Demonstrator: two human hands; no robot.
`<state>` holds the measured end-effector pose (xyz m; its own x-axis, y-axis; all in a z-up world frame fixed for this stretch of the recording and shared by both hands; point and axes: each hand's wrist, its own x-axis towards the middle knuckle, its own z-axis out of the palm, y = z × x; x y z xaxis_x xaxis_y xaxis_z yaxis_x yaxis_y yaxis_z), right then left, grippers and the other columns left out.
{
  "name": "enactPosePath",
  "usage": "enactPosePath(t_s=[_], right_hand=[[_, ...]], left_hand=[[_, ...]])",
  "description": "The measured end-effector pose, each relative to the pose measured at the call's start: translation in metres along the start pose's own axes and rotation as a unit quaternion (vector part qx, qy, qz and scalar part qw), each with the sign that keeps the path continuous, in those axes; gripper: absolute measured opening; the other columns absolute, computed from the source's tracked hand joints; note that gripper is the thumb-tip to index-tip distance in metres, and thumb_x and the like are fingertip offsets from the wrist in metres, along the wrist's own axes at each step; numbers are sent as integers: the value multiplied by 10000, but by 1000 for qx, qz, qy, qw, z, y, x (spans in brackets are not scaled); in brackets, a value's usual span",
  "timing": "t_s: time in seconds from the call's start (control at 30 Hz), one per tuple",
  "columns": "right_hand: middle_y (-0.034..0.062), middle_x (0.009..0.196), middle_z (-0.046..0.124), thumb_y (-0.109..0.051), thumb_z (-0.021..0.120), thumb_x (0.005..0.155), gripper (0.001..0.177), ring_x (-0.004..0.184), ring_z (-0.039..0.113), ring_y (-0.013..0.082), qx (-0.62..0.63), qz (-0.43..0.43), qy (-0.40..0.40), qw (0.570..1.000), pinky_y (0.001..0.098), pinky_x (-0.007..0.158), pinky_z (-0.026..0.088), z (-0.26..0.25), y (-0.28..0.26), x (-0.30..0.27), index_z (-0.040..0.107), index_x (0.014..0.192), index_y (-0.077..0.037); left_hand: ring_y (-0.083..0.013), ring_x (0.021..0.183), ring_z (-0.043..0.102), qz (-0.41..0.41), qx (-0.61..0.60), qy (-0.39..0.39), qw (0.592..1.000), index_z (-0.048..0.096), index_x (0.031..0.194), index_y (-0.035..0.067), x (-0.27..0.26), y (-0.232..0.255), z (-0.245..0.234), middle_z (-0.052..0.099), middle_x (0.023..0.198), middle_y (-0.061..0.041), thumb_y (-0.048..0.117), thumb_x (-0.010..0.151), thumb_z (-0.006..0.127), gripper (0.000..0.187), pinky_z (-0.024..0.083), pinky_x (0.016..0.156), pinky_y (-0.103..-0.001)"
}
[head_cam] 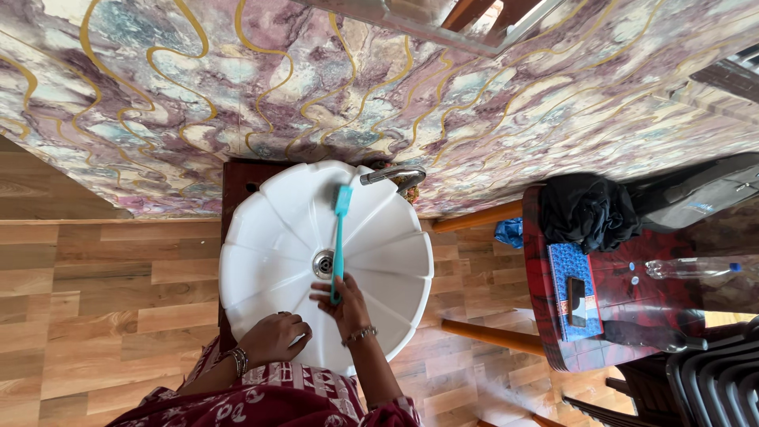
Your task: The person cleans a white petal-shaped sink using a blue brush by hand, scrubbing the basin and the drain area.
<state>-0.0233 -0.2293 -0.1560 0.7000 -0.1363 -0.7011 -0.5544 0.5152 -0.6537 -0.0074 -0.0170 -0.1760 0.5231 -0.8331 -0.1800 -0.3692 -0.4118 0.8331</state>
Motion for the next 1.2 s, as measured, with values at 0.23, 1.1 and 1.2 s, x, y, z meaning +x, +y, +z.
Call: enactPosePath(t_s=[0.23, 1.1, 1.2], right_hand=[[155, 1074, 741, -311, 497, 1041, 398, 867, 755, 253, 102, 108, 1, 989, 345, 681, 578, -23, 46, -57, 453, 1390, -122], [145, 1123, 747, -268, 494, 1066, 360, 954, 730, 225, 136, -36, 25, 990, 336, 760, 591, -26, 2, -1, 487, 1387, -107], [147, 1123, 745, -266, 485, 1072, 324, 955, 726, 227, 122, -69, 18, 990, 335, 756, 585, -8, -15, 4, 490, 1362, -123]], left_hand=[[-265, 850, 682, 30, -6, 27, 999, 710, 916, 95, 1, -4, 4, 678, 847, -71, 255, 884, 678, 165, 545, 802, -419], [-271, 789, 686, 17, 7, 50, 999, 721, 875, 91, 2, 6, -4, 688, 799, -72, 280, 912, 654, 205, 561, 764, -420], [-253, 789, 691, -10, 12, 26, 1000, 717, 893, 91, 3, 7, -6, 686, 783, -66, 283, 935, 635, 212, 565, 781, -410]])
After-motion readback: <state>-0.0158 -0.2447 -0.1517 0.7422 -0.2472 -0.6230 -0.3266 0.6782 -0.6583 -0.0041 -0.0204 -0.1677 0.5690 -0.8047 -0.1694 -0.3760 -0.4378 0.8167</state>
